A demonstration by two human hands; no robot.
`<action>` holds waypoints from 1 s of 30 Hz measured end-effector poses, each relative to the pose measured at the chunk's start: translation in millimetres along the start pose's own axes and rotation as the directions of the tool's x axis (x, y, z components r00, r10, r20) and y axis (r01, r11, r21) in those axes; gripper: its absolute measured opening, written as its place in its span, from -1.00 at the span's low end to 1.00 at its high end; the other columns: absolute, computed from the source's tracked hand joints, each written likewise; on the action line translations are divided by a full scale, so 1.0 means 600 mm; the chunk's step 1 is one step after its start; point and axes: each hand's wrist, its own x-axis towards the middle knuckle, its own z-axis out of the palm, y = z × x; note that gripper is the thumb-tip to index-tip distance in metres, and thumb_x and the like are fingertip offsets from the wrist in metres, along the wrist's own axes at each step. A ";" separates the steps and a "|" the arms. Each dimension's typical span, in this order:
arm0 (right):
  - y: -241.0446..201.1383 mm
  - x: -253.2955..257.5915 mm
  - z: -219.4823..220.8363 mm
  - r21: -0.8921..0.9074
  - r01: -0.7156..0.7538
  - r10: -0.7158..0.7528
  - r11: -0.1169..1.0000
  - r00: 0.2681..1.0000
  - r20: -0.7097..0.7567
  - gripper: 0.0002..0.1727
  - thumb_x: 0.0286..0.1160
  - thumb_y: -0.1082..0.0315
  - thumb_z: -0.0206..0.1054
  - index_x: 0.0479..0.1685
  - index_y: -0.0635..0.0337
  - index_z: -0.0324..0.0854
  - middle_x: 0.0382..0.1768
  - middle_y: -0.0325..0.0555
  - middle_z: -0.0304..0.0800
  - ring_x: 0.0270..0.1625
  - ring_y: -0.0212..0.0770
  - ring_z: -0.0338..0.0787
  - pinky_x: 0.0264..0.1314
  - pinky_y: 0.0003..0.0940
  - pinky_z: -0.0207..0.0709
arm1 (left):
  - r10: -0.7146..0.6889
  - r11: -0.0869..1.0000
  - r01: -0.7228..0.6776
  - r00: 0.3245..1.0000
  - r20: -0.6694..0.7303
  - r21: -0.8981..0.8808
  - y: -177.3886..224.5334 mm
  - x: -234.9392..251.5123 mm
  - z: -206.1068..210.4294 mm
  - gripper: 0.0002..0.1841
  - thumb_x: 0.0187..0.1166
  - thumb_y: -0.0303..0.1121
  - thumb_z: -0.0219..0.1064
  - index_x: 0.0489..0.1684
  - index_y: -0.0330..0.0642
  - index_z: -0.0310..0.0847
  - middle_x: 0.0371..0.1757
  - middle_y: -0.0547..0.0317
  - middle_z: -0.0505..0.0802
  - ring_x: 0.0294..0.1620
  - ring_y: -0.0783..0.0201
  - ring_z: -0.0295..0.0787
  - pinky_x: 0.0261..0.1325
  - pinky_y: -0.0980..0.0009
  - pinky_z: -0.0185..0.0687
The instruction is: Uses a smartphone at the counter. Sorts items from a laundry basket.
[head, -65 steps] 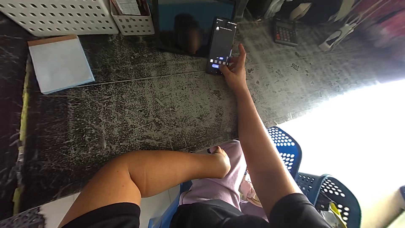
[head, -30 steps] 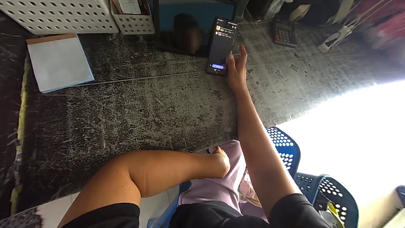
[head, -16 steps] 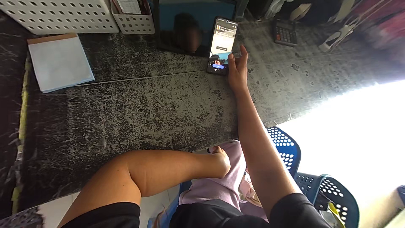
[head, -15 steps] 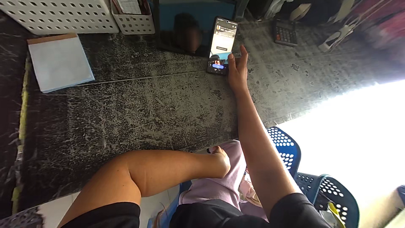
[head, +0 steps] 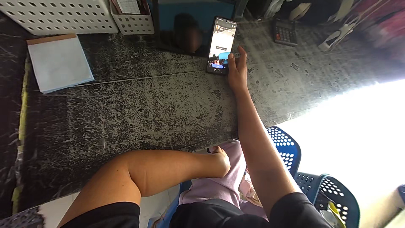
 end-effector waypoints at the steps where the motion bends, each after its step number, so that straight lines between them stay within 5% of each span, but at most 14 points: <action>1: 0.000 0.000 0.000 -0.005 -0.002 0.002 1.000 1.000 0.002 -0.33 0.86 0.07 0.04 0.80 0.26 0.08 -0.13 -0.01 0.77 -0.13 -0.26 0.79 0.11 -0.23 0.67 | 0.000 1.000 0.000 1.000 -0.001 -0.003 0.000 -0.001 0.000 -0.61 0.72 -0.47 0.15 0.45 -0.49 0.47 0.50 -0.47 0.54 0.55 -0.37 0.45 0.42 -0.32 0.39; 30: -0.002 0.000 0.000 -0.020 -0.015 0.015 1.000 1.000 -0.003 -0.37 0.86 0.07 0.03 0.76 0.26 0.18 -0.08 0.02 0.78 -0.10 -0.25 0.79 0.13 -0.23 0.65 | 0.004 1.000 -0.004 1.000 -0.004 0.001 -0.001 0.002 0.002 -0.62 0.72 -0.48 0.13 0.44 -0.49 0.48 0.49 -0.46 0.55 0.54 -0.37 0.46 0.43 -0.32 0.39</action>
